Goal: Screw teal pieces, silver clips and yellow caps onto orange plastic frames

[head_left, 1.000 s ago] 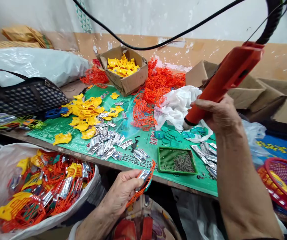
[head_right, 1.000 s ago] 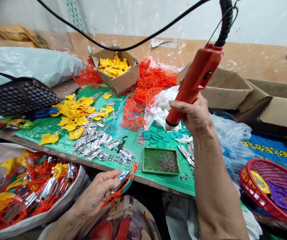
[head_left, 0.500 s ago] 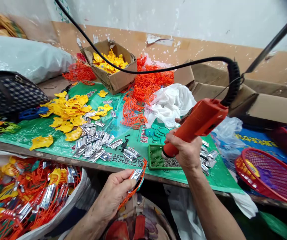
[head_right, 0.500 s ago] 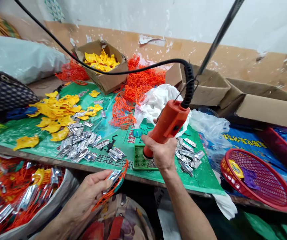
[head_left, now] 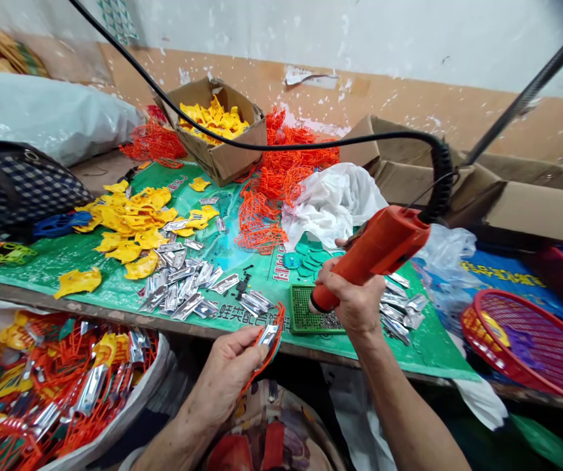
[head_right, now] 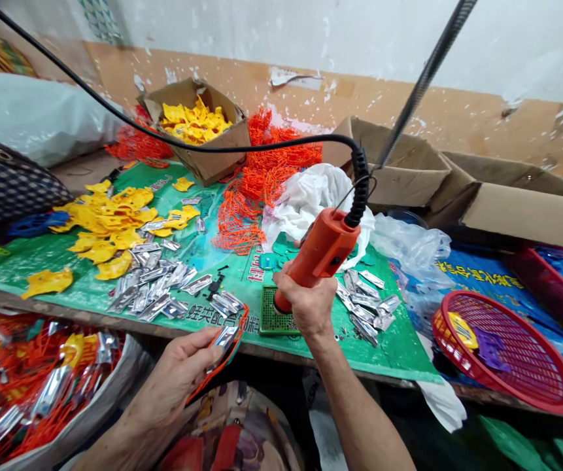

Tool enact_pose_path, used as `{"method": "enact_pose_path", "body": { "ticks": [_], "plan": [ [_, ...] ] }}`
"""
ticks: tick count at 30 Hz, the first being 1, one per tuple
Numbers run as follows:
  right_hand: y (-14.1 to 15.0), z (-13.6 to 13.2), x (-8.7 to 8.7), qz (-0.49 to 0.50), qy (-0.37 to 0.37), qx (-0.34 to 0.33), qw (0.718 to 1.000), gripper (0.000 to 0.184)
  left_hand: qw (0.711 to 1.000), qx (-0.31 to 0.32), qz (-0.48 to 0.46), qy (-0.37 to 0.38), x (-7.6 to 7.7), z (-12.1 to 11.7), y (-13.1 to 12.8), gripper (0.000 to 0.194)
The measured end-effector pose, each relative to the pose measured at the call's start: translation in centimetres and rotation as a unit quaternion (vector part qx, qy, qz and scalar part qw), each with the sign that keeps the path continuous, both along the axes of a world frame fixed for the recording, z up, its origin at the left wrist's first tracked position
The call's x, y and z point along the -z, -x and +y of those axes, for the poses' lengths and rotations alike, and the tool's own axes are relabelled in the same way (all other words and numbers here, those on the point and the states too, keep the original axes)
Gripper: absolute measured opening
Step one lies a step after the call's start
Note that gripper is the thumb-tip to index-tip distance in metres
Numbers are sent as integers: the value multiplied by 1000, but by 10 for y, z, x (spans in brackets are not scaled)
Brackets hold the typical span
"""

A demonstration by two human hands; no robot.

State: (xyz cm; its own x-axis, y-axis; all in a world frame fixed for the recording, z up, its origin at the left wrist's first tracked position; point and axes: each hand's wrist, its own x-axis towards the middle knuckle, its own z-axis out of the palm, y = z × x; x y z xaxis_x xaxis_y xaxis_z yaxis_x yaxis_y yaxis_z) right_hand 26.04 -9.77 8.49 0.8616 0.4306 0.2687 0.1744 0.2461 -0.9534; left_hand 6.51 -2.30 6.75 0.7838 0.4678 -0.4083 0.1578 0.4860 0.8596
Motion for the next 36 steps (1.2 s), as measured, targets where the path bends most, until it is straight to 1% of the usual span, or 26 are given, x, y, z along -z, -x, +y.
{"method": "enact_pose_path", "body": {
  "ticks": [12,17,19,21,24,27,29,32,36],
  "plan": [
    [0,0,1,-3,-4,4,1000,15,1000,-2,6,0,4,-2,-4,27],
    [6,1,-7,3,-25,-4,1000,29,1000,2,-3,22,1,-3,-7,34],
    [8,1,-9,4,-31,-8,999,31,999,5,-5,31,0,-2,-8,36],
    [9,1,-8,6,-30,-4,1000,29,999,7,-2,35,-1,-2,-9,37],
    [6,1,-4,-1,-15,21,1000,16,999,8,4,32,0,-1,-9,33],
    [2,0,-4,-4,-24,30,999,13,1000,10,6,26,3,0,-9,31],
    [1,-2,-10,8,-47,24,999,13,1000,14,7,20,5,1,-9,30],
    [4,-5,-29,35,-91,8,995,16,1000,14,7,18,7,0,-11,28],
    [19,-11,-57,54,-142,-43,987,33,999,-10,5,31,7,-3,-15,30]
  ]
}}
